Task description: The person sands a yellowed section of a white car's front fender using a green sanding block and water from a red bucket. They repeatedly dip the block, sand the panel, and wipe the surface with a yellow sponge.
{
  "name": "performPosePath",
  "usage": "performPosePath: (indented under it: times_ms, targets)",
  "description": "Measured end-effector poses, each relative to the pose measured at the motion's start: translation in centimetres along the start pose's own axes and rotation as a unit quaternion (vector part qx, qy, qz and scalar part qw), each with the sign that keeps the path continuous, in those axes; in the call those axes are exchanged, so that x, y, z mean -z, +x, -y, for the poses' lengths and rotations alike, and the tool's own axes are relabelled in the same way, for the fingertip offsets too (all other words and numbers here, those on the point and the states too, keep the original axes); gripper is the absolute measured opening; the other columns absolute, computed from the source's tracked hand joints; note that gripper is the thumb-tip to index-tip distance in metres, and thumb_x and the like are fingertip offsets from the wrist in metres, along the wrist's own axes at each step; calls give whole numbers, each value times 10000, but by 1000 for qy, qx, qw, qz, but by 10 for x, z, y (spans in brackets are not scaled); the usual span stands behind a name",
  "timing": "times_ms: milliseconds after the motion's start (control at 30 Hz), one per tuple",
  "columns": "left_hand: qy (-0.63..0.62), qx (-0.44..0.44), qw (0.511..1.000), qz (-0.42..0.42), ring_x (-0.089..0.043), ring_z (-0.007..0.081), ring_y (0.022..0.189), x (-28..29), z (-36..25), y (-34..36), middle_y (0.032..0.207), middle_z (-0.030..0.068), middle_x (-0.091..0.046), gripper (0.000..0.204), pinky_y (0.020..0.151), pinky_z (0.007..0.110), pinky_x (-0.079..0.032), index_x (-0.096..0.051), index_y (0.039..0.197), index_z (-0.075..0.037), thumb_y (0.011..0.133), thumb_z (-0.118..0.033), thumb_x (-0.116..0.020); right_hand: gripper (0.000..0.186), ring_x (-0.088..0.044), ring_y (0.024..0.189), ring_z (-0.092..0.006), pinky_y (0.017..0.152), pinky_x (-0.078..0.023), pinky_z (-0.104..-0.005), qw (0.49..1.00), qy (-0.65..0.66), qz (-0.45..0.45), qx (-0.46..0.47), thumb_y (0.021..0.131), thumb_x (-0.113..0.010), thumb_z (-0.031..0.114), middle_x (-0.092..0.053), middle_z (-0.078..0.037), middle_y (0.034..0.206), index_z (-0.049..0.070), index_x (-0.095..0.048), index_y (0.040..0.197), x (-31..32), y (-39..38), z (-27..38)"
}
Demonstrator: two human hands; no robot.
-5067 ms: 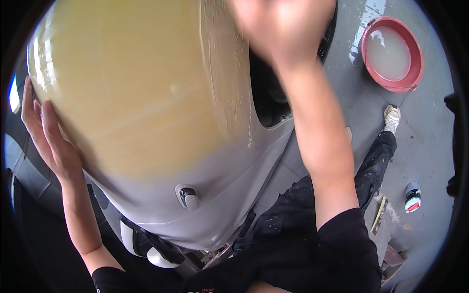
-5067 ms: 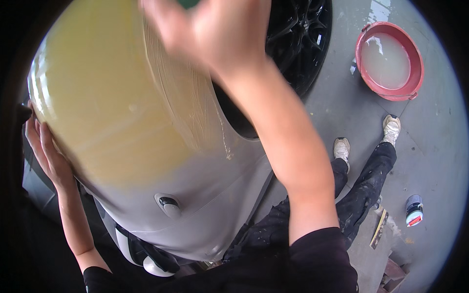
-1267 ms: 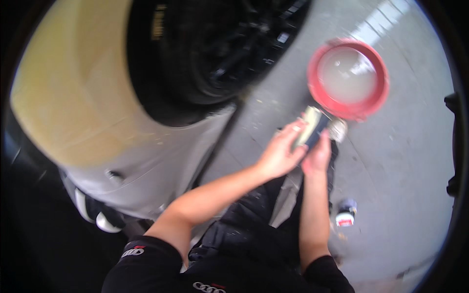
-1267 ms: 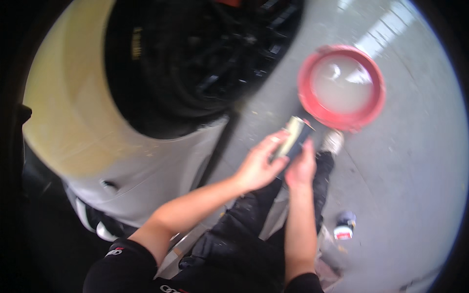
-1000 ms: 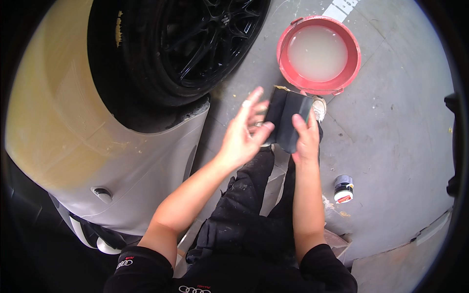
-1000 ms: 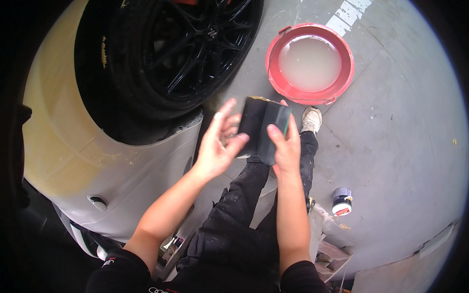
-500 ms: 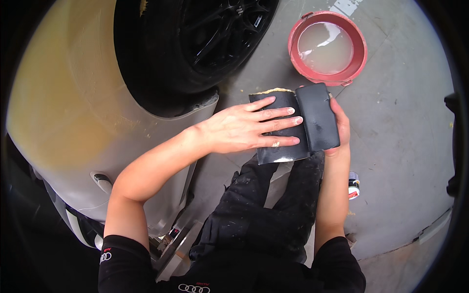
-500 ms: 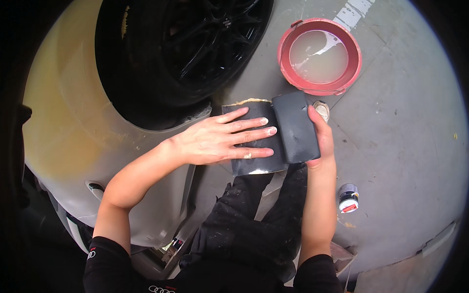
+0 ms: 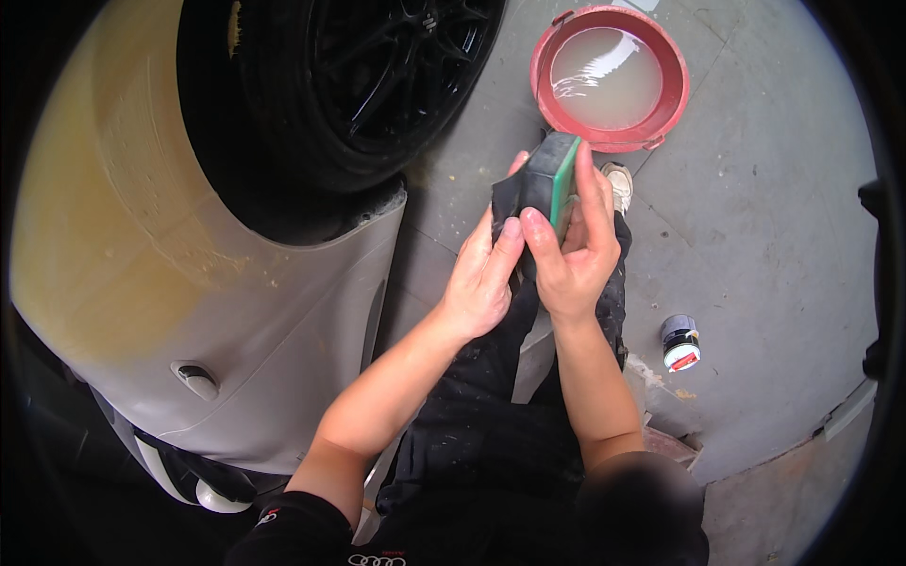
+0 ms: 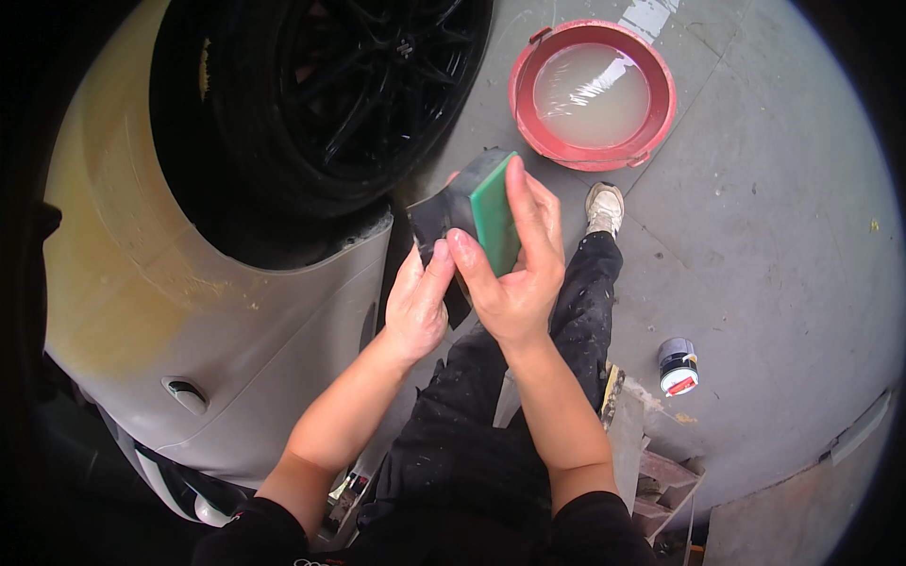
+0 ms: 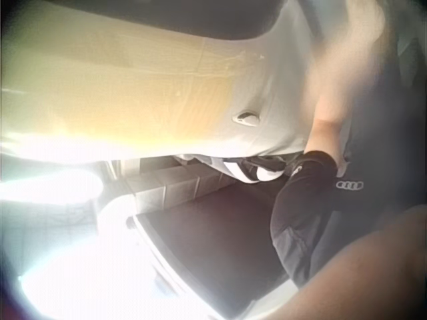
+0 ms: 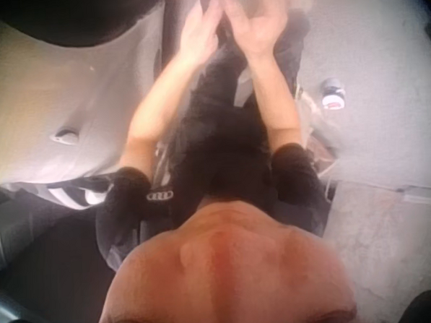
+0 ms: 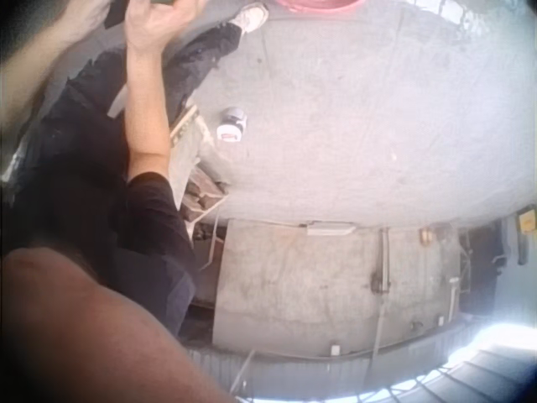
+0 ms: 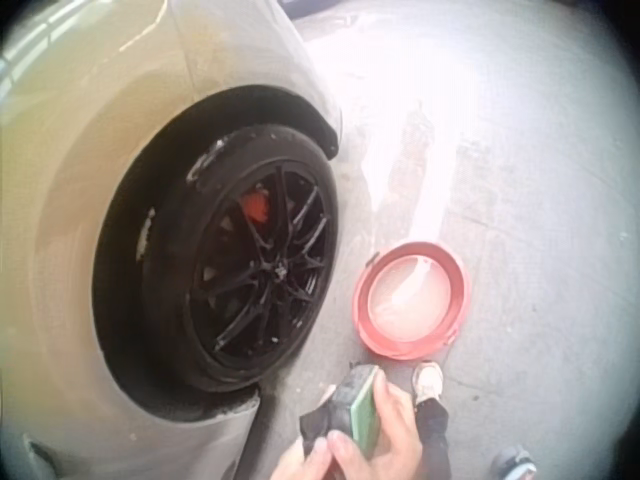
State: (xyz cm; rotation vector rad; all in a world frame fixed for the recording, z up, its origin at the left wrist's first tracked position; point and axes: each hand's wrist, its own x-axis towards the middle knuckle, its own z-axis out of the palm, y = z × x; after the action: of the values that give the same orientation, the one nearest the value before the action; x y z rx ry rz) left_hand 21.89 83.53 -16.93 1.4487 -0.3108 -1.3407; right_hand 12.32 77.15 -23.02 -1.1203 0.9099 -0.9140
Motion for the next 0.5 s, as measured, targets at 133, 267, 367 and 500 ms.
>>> performPosePath:
  times_ms: [133,267,367,500]
  targets:
    - [-10,-42,999,-17,-316,263,1593,-12,0,-1,1729,164,-314,731,1300,412,-249,-101,1718,29,1181,-358,-412,707,-620,1227,-296,1031,-523,-404,998,-51,3,29,890,-835,140,-597,-219,1385,-17,-585,1532,-6,4,6]
    - [2,-60,998,-31,-325,264,1588,-17,-4,6,1734,160,-304,751,1301,415,-246,-108,1718,27,1177,-391,-420,700,-624,1211,-302,1008,-534,-406,997,-66,15,34,880,-835,140,-597,-220,1382,-16,-599,1520,-2,16,15]
    - [16,-69,997,-16,-306,267,1600,-21,-5,13,1751,149,-276,760,1312,416,-226,-107,1721,16,1178,-437,-387,700,-626,1209,-298,1010,-532,-403,998,-57,18,15,883,-836,150,-603,-210,1375,-17,-598,1520,4,23,15]
    - [-259,-66,964,18,-260,265,1627,-28,-4,28,1774,133,-248,770,1330,413,-182,-117,1726,-5,1178,-516,-296,690,-615,1246,-287,1063,-496,-393,998,-59,23,8,936,-820,233,-607,-189,1398,-26,-583,1530,13,31,-1]
